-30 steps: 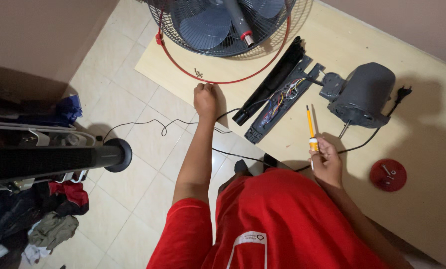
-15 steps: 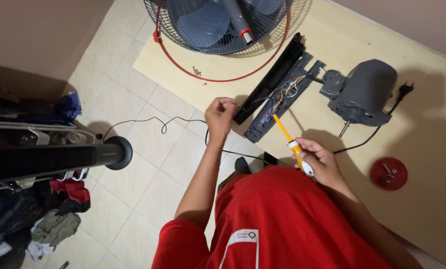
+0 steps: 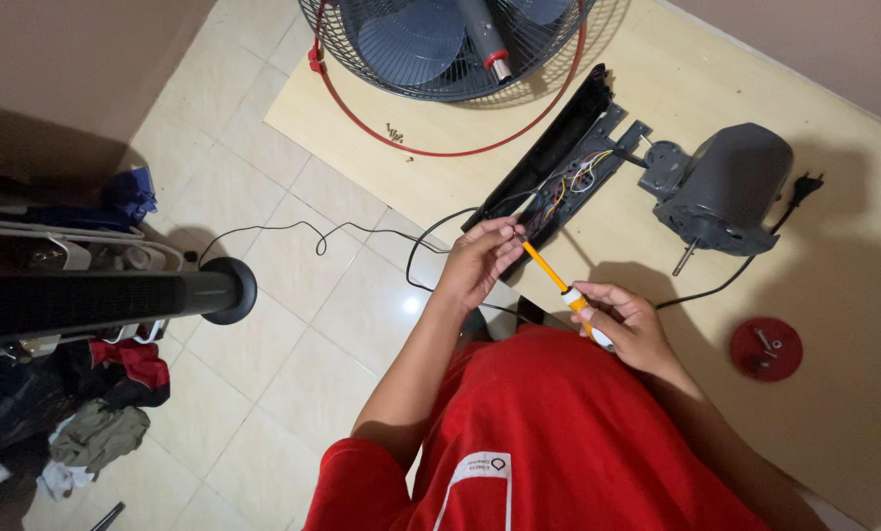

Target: The person repairs a disassembled electric fan by connecting internal wires and securing the casing with a screwdriver. They then reattach the motor housing to the fan body and tighten the screws.

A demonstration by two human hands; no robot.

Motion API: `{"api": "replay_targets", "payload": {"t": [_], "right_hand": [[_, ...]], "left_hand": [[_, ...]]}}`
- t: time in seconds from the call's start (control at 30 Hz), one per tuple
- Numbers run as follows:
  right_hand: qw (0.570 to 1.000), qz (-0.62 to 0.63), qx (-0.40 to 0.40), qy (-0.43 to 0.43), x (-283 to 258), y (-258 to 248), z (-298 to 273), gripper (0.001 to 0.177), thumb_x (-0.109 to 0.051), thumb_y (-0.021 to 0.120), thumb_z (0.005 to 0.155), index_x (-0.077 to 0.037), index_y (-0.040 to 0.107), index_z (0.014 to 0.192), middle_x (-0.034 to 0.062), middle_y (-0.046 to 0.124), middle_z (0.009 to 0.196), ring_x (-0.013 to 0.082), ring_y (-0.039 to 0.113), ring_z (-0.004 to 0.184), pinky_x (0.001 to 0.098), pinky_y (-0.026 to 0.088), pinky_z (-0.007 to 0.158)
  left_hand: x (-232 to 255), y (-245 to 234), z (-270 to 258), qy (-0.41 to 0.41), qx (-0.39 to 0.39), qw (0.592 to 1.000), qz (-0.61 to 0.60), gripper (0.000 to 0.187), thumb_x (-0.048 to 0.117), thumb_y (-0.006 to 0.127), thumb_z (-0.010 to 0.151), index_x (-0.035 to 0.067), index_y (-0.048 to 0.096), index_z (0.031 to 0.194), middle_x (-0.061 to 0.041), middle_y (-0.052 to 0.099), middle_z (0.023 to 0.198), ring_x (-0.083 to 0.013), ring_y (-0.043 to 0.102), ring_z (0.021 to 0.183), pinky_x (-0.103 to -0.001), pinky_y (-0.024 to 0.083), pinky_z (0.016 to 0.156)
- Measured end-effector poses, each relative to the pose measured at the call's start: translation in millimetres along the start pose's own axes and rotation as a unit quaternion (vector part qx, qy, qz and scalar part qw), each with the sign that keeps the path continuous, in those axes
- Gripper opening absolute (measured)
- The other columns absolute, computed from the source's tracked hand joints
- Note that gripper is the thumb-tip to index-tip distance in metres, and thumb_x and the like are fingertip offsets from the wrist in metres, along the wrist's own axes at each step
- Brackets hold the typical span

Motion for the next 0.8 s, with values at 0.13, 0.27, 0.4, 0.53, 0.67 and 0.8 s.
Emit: {"api": "replay_targets", "payload": {"t": [0.13,0.27,0.4,0.53,0.67,0.8], "right_hand": [[1.0,0.002,0.003,-0.008,-2.2,-1.3,-0.4,0.039,-0.008,0.062,0.098,0.0,0.062,0.136,0.0093,0.072,0.104,0.0117,0.067,0.081,0.0263,0.056,0.071],[1.0,-0.007,0.001,-0.016,-4.6,-0.2,0.5,0.039,-0.009,0.062,0.098,0.001,0.061,0.136,0.0088,0.073,0.105,0.0108,0.068,0.083,0.0256,0.056,0.071],[0.999,-0.03,0.008,-0.035,-7.2,-2.0,1.3,0.039,-0.006,0.064,0.097,0.001,0.062,0.135,0.0081,0.073,0.107,0.0102,0.069,0.081,0.0245,0.056,0.071],[0.996,-0.047,0.037,-0.059,-9.6,-2.8,-2.5,0.041,-0.002,0.066,0.095,0.001,0.063,0.135,0.0092,0.073,0.106,0.0096,0.065,0.078,0.0233,0.053,0.069],[0.992,-0.069,0.072,-0.074,-12.2,-3.9,-5.0,0.041,0.0,0.067,0.094,0.002,0.064,0.134,0.0094,0.073,0.104,0.0091,0.063,0.076,0.0233,0.051,0.066],[0.998,0.002,0.063,-0.008,-2.0,-8.2,-3.1,0.037,-0.004,0.062,0.096,0.001,0.063,0.132,0.0077,0.074,0.106,0.0103,0.07,0.084,0.0254,0.057,0.069]], "left_hand": [[-4.2,4.8,-2.9,-0.021,-0.019,0.999,-0.022,0.023,0.009,0.069,0.098,-0.001,0.068,0.119,-0.014,0.074,0.113,-0.0178,0.072,0.098,-0.032,0.06,0.093],[-10.3,9.3,-4.8,-0.035,-0.029,0.998,-0.041,0.023,0.012,0.069,0.098,0.0,0.068,0.118,-0.012,0.074,0.113,-0.0178,0.073,0.1,-0.031,0.06,0.093],[-8.7,7.7,-2.9,-0.025,-0.012,1.0,-0.01,0.023,0.013,0.069,0.099,-0.001,0.069,0.118,-0.012,0.074,0.113,-0.0177,0.072,0.1,-0.031,0.06,0.094],[-7.0,9.4,-1.4,-0.015,-0.004,1.0,0.008,0.024,0.012,0.069,0.099,-0.002,0.069,0.118,-0.012,0.073,0.113,-0.0179,0.071,0.103,-0.031,0.06,0.095],[-5.4,13.1,0.7,-0.006,0.001,1.0,0.015,0.024,0.011,0.069,0.097,-0.002,0.069,0.117,-0.013,0.074,0.113,-0.0189,0.072,0.104,-0.032,0.059,0.095],[-8.4,18.8,3.5,-0.014,-0.025,0.999,0.029,0.024,0.013,0.068,0.099,-0.002,0.068,0.117,-0.012,0.074,0.113,-0.018,0.071,0.104,-0.032,0.06,0.096]]}}
Point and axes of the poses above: each hand's wrist, its own z-axis towards the middle knuckle, its own y-axis out of the palm, x = y × z, the point moved 10 cm from there along z, towards the middle knuckle
